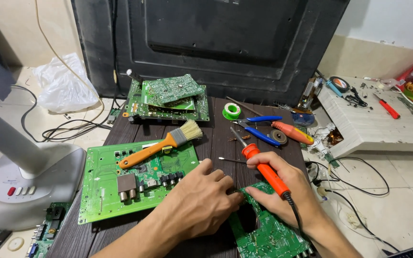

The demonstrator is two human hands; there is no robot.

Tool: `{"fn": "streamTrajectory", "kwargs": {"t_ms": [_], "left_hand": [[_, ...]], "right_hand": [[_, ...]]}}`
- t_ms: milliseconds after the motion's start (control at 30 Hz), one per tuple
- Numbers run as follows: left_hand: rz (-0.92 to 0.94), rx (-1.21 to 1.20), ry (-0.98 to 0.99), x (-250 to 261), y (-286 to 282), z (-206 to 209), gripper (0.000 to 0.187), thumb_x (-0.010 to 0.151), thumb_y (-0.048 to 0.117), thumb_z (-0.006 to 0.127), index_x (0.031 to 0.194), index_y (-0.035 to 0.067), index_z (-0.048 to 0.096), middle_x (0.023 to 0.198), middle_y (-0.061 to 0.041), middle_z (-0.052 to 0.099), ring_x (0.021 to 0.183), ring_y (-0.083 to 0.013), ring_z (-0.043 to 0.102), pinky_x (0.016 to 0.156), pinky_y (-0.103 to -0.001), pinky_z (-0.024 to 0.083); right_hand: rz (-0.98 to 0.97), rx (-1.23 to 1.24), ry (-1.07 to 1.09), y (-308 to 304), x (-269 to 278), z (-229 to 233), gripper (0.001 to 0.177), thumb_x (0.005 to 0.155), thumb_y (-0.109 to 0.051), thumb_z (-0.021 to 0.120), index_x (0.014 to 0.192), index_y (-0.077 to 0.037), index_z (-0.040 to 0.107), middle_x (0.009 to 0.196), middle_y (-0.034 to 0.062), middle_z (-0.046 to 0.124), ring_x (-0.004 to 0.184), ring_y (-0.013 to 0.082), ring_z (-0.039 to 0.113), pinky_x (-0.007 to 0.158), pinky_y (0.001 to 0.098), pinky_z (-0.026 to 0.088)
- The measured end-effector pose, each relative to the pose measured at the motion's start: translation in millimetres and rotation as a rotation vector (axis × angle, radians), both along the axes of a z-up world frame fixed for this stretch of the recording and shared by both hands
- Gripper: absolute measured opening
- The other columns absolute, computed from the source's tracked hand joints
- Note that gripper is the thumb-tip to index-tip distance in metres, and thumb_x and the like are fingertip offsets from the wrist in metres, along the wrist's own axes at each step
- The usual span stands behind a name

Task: Soldering electronic components onto a circuit board and cleaning it with a brush.

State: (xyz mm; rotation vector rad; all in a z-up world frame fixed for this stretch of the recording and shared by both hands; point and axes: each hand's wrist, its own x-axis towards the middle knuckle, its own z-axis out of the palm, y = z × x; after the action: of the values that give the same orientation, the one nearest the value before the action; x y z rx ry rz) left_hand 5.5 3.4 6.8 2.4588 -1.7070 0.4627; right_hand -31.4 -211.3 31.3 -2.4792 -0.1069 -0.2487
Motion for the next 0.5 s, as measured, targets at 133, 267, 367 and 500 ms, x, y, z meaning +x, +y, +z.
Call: {"fn": "streamTrajectory", "kwargs": {"t_ms": [133,267,367,500], "left_hand": [[0.003,0.000,-0.061,-3.3,-1.1,-1.1,0.024,0.102,0.030,0.051,0.096,0.018,0.071,0.079,-0.008,0.066,0.068,-0.0284,0.062,0.075,-0.046,0.041],[0.021,0.023,-0.036,-5.5,-2.1,-0.8,0.031,0.106,0.039,0.052,0.096,0.018,0.072,0.082,-0.009,0.066,0.069,-0.0288,0.063,0.079,-0.047,0.041],[0.025,0.064,-0.015,-5.4,-2.6,-1.7,0.034,0.108,0.042,0.050,0.098,0.017,0.072,0.083,-0.009,0.065,0.070,-0.0289,0.063,0.080,-0.048,0.040],[0.025,0.099,-0.006,-5.3,-3.4,-3.1,0.038,0.110,0.045,0.049,0.103,0.015,0.071,0.086,-0.011,0.066,0.070,-0.0287,0.064,0.080,-0.049,0.041]], "right_hand": [[0.028,0.072,-0.048,-5.8,-1.9,-0.5,0.046,0.069,-0.017,0.088,0.111,-0.021,0.070,0.111,-0.0011,0.082,0.101,0.0131,0.078,0.095,0.0279,0.057],[-0.086,0.232,-0.085,-25.3,-10.2,-0.2,0.032,0.086,-0.018,0.069,0.118,-0.014,0.069,0.111,0.0049,0.079,0.083,0.0145,0.071,0.074,0.0276,0.057],[-0.106,0.351,-0.234,-46.2,-18.8,-6.9,0.029,0.093,-0.011,0.062,0.121,-0.004,0.065,0.111,0.0119,0.078,0.089,0.0165,0.070,0.080,0.0279,0.057],[-0.262,0.410,-0.312,-73.4,-37.4,-6.6,0.028,0.100,-0.013,0.061,0.123,0.002,0.062,0.089,0.0187,0.074,0.080,0.0203,0.069,0.070,0.0277,0.052]]}}
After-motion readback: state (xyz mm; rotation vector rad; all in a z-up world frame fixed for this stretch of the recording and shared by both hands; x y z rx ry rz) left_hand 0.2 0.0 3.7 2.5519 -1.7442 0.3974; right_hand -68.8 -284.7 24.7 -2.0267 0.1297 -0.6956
